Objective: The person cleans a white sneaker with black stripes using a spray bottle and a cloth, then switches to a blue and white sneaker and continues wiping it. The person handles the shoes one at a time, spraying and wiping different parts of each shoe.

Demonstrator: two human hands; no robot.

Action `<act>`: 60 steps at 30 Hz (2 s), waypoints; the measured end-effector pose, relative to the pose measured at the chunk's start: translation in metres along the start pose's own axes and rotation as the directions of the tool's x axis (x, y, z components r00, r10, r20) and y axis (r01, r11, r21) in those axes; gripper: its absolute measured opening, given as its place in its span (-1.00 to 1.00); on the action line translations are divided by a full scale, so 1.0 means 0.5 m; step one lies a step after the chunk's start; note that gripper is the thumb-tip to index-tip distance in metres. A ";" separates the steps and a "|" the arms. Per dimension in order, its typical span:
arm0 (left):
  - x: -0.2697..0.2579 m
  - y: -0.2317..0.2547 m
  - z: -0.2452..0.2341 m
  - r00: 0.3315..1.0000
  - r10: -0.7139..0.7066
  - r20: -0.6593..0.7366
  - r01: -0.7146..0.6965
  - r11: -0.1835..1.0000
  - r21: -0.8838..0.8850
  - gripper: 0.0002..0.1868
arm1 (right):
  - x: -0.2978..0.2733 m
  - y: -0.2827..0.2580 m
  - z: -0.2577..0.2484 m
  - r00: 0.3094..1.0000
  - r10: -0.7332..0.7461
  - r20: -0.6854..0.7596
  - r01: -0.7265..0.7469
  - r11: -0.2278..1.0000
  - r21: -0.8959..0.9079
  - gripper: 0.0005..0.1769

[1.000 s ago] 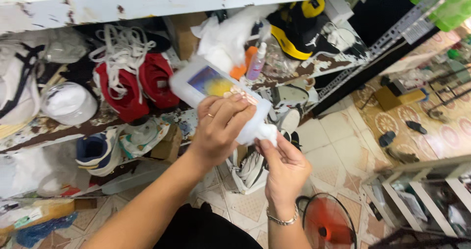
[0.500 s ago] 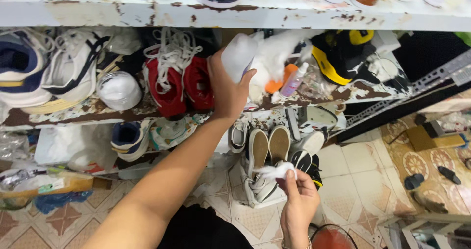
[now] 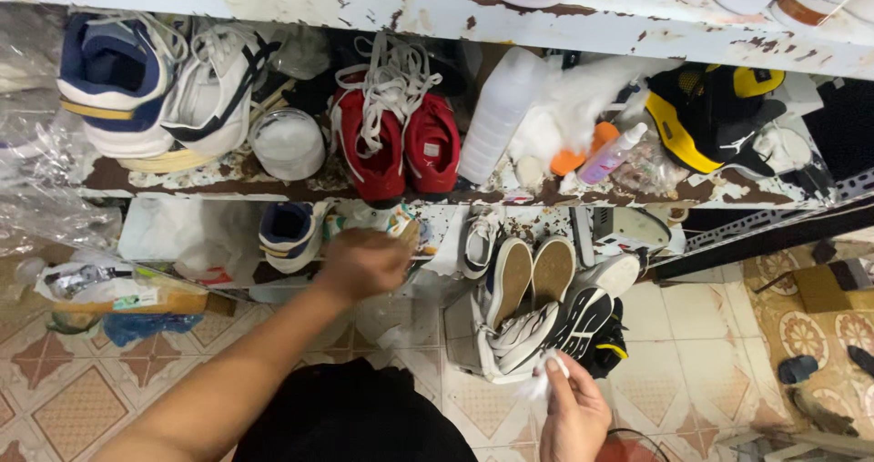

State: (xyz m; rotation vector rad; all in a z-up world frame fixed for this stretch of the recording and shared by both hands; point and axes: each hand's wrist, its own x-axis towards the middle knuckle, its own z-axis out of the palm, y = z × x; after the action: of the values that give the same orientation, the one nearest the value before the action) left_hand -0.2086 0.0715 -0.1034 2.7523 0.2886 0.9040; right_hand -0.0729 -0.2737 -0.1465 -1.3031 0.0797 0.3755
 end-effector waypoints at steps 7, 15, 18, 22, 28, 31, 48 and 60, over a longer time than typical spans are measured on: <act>-0.128 -0.183 -0.077 0.795 -0.587 0.152 0.538 0.798 0.272 -0.60 | -0.117 0.033 0.010 0.993 0.114 -0.043 -0.112 0.993 0.041 -0.62; -0.178 -0.251 -0.095 0.876 -0.408 0.258 0.349 0.904 0.247 -0.51 | -0.306 0.085 0.107 0.990 0.132 -0.057 -0.124 0.984 0.128 -0.60; -0.181 -0.280 -0.124 0.911 -0.339 0.237 0.309 0.938 0.155 -0.55 | -0.372 0.102 0.132 0.988 0.124 -0.095 -0.119 0.991 0.060 -0.59; -0.239 -0.270 -0.197 0.778 -0.575 0.251 0.606 0.792 -0.065 -0.55 | -0.463 0.114 0.128 0.991 0.006 -0.130 -0.004 1.000 0.015 -0.63; -0.335 -0.210 -0.374 0.792 -0.555 0.254 0.593 0.599 -0.538 -0.57 | -0.612 0.158 0.113 0.945 -0.154 -0.290 0.153 0.988 -0.026 -0.67; -0.389 -0.160 -0.425 0.647 -0.596 0.476 0.750 0.608 -0.260 -0.66 | -0.685 0.185 0.114 0.923 -0.139 -0.360 0.122 0.990 -0.068 -0.65; -0.457 0.199 -0.481 0.672 0.205 0.711 0.547 0.509 -0.664 -0.69 | -0.755 -0.042 -0.012 0.759 -0.651 0.015 0.544 0.621 -0.565 -0.78; -0.437 0.322 -0.424 0.544 0.314 0.778 0.567 0.546 -0.617 -0.78 | -0.797 -0.127 -0.115 0.822 -0.471 0.320 0.549 0.508 -0.664 -0.89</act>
State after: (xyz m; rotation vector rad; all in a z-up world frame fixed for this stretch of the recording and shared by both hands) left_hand -0.4908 -0.1051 -0.0145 1.8109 -0.1054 -0.4073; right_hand -0.4176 -0.4317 0.0030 -2.0322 -0.6146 -0.0829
